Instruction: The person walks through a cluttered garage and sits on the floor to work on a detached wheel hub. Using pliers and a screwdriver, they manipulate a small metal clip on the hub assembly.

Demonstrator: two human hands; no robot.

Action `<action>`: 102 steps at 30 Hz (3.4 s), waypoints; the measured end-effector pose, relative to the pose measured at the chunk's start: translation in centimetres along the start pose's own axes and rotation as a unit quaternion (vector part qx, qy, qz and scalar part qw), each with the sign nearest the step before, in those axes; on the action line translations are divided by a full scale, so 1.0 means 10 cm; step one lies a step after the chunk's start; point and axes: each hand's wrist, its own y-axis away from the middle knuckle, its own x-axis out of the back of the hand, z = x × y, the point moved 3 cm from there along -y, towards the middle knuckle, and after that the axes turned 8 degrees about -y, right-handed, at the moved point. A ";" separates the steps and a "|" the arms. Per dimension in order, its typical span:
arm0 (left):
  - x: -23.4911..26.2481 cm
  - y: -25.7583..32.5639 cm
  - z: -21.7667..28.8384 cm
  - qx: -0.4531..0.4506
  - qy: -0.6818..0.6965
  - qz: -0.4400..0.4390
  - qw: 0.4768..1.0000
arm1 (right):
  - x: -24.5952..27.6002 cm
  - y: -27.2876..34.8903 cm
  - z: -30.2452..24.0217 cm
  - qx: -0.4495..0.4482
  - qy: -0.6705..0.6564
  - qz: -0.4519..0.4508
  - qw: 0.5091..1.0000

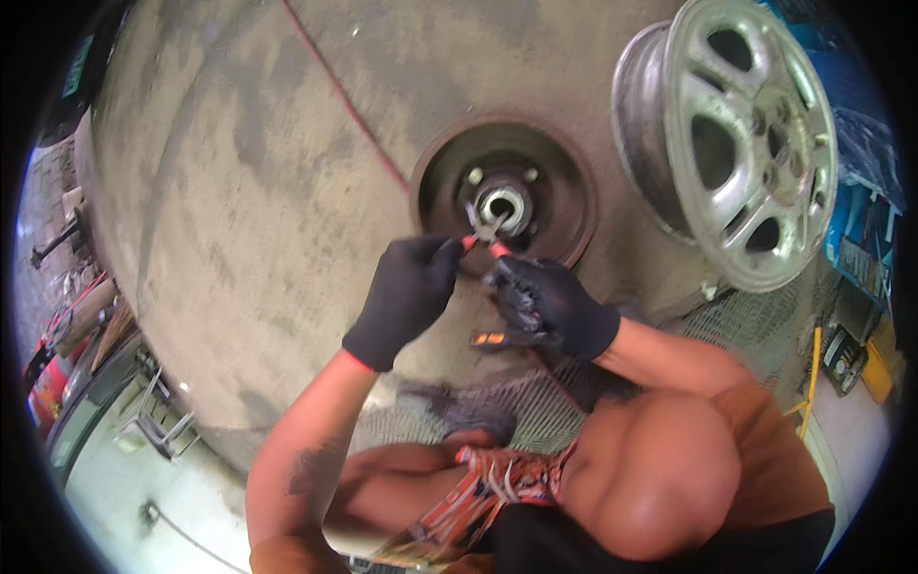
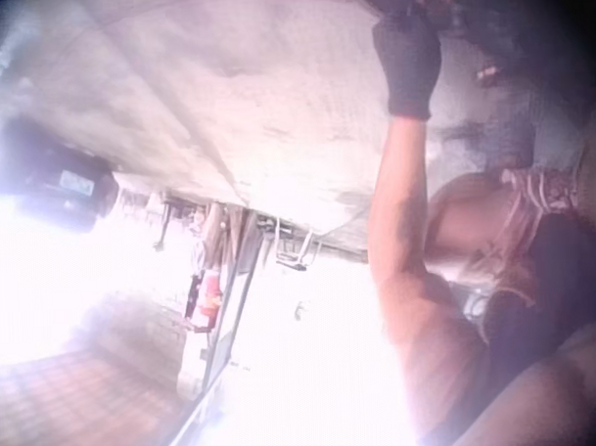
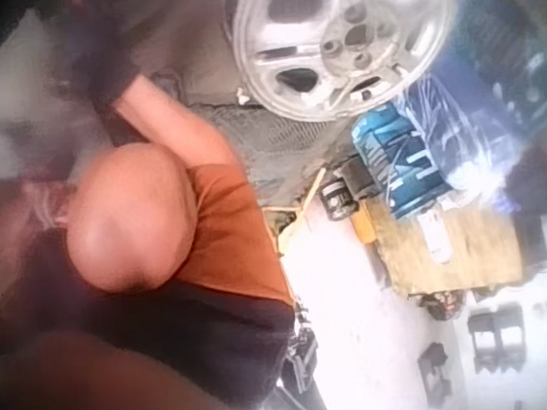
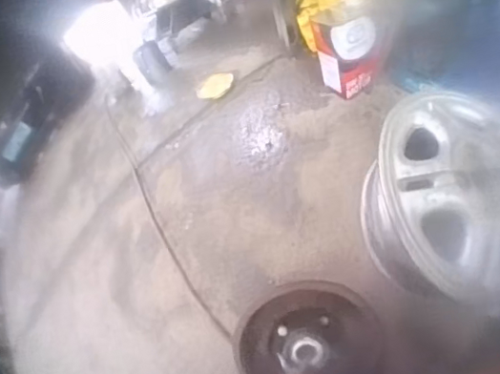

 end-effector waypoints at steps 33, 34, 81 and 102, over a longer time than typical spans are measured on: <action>-0.22 0.44 0.09 0.082 0.195 -0.074 0.975 | -0.25 0.44 0.07 0.338 0.780 -0.051 0.524; -0.25 0.43 0.09 0.079 0.182 -0.061 0.978 | -0.31 0.44 0.05 0.364 0.788 -0.034 0.496; -0.10 0.41 0.06 0.132 0.184 -0.035 0.974 | -0.44 0.06 0.15 0.488 0.697 -0.131 0.508; -0.16 0.43 0.04 0.080 0.133 -0.017 0.988 | -0.36 0.07 0.09 0.501 0.676 -0.163 0.516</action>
